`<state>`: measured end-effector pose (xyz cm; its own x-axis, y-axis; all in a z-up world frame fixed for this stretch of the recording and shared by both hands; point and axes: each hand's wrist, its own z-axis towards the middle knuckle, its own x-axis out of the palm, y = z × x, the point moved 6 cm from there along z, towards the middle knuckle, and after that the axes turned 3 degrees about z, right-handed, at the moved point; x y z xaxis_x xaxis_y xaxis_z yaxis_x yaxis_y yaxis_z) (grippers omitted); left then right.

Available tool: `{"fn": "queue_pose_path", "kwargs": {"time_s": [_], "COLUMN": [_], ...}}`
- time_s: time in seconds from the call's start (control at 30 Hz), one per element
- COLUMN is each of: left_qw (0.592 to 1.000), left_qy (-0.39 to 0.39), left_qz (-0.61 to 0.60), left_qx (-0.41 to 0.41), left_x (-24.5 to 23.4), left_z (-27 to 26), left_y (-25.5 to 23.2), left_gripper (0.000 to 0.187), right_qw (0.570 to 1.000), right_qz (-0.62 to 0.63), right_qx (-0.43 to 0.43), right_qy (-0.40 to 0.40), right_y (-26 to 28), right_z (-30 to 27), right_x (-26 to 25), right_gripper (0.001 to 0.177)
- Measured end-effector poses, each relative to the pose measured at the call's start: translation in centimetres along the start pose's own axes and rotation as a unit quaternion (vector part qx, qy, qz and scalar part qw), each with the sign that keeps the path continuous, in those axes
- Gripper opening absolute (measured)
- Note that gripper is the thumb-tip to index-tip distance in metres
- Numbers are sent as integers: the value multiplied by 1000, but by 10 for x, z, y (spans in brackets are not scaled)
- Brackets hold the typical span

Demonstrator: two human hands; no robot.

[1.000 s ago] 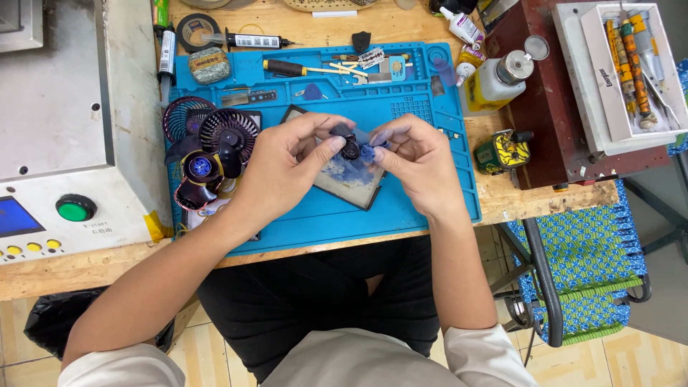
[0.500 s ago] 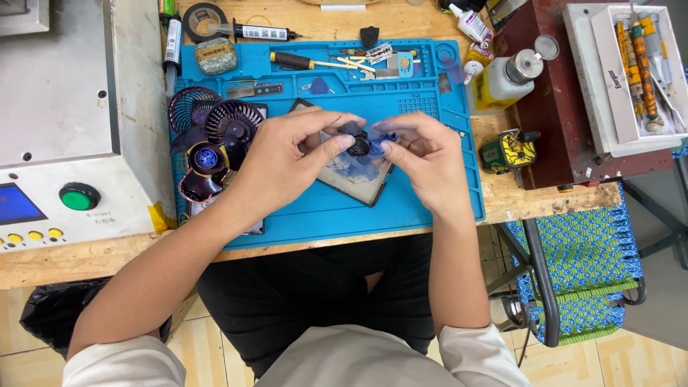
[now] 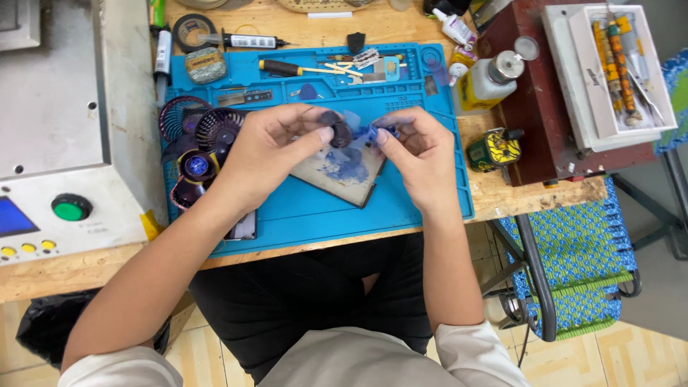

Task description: Cleaning and preparing a small electronic screen for repair using a blue cloth and cleaning solution

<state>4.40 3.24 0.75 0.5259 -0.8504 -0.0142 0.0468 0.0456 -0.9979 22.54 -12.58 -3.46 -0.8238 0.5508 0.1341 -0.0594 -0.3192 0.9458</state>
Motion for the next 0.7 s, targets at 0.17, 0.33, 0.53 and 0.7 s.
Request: {"fn": "queue_pose_path", "kwargs": {"time_s": [0.17,0.33,0.53,0.7], "left_qw": [999,986,976,980], "left_qy": [10,-10,37,37], "left_qz": [-32,-114,-122,-83], "left_qx": [-36,-118,-178,-177], "left_x": [-1,12,10,11], "left_z": [6,-5,1,0], "left_y": [26,6,30,25], "left_gripper": [29,29,32,35], "right_qw": [996,980,962,946], "right_qz": [60,128,-165,-298], "right_qx": [-30,-20,-10,-2], "right_qy": [-66,-153,-218,-125], "right_y": [19,44,110,115], "right_z": [-1,-5,15,30], "right_x": [-4,-49,-134,-148], "right_gripper": [17,18,16,11]}}
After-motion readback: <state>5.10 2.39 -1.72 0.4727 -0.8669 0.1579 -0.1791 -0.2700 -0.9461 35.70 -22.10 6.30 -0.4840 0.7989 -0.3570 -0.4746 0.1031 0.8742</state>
